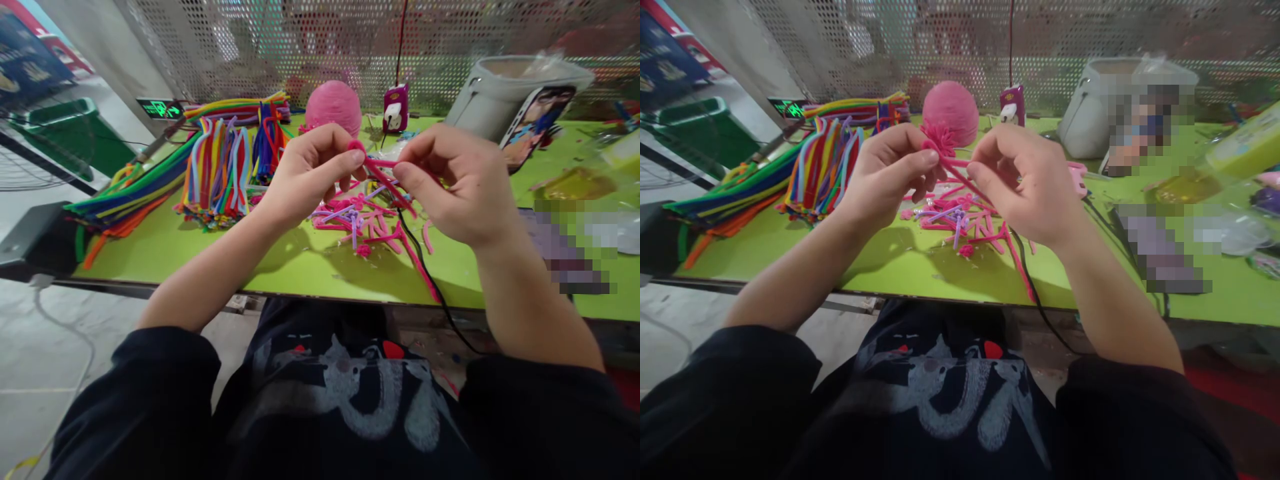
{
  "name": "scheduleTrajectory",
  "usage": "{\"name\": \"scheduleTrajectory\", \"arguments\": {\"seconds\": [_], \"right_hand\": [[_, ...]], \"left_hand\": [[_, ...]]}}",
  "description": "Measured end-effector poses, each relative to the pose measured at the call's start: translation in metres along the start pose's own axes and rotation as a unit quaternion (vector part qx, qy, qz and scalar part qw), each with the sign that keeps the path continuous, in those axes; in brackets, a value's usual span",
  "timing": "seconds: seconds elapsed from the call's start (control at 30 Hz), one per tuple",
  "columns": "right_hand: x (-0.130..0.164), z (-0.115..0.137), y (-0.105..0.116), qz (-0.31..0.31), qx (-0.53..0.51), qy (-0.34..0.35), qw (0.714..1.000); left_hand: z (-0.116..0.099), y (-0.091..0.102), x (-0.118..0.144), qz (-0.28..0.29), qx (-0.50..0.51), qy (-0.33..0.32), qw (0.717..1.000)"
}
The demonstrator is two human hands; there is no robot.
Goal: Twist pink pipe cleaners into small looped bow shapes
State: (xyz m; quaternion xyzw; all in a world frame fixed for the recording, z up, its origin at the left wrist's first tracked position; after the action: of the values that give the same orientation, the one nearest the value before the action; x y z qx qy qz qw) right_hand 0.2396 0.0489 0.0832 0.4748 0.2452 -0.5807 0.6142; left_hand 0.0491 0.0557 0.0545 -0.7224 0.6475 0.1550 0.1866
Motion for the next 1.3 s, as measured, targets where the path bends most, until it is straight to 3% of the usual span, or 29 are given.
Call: {"name": "scheduleTrajectory", "arguments": {"seconds": [0.17, 0.27, 0.37, 0.5, 0.6, 0.73, 0.9, 1.07, 1.3], "right_hand": [[-0.001, -0.006, 0.001, -0.027, 0.014, 0.011, 0.999], [-0.002, 0.006, 0.009, -0.072, 0.066, 0.086, 0.991], [0.000, 0.022, 0.015, -0.103, 0.170, 0.185, 0.962], [0.008, 0.029, 0.007, -0.077, 0.263, 0.250, 0.929], [0.011, 0.024, -0.003, -0.010, 0.254, 0.239, 0.937], [0.010, 0.013, -0.011, 0.072, 0.239, 0.175, 0.952], [0.009, 0.019, -0.010, 0.042, 0.270, 0.197, 0.942], [0.013, 0.026, -0.007, -0.019, 0.281, 0.239, 0.929], [0.011, 0.020, 0.000, -0.025, 0.295, 0.273, 0.916]], "left_hand": [[0.003, -0.003, 0.004, 0.050, 0.045, 0.028, 0.997], [0.001, -0.004, 0.006, 0.060, 0.029, 0.019, 0.998], [0.003, -0.002, 0.005, 0.035, -0.006, 0.018, 0.999], [0.007, -0.005, 0.005, 0.029, -0.054, 0.010, 0.998], [0.006, -0.007, 0.008, 0.036, -0.095, -0.014, 0.995], [-0.002, -0.007, 0.010, 0.051, -0.151, -0.050, 0.986], [-0.010, -0.005, 0.009, 0.061, -0.185, -0.067, 0.979], [-0.005, -0.007, 0.007, 0.086, -0.175, -0.063, 0.979], [0.004, -0.008, 0.003, 0.075, -0.106, 0.020, 0.991]]}}
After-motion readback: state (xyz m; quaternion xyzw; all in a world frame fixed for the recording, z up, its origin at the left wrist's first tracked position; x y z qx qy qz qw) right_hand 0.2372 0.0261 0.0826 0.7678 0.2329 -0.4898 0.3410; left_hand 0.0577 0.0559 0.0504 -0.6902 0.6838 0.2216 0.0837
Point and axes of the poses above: each hand's wrist, its own x-axis away from the middle knuckle, its own y-axis out of the back of the hand, z = x × y, the point moved 7 cm from there along -x, towards the middle knuckle, and after that the axes turned 13 degrees about -z, right-handed, at the moved point
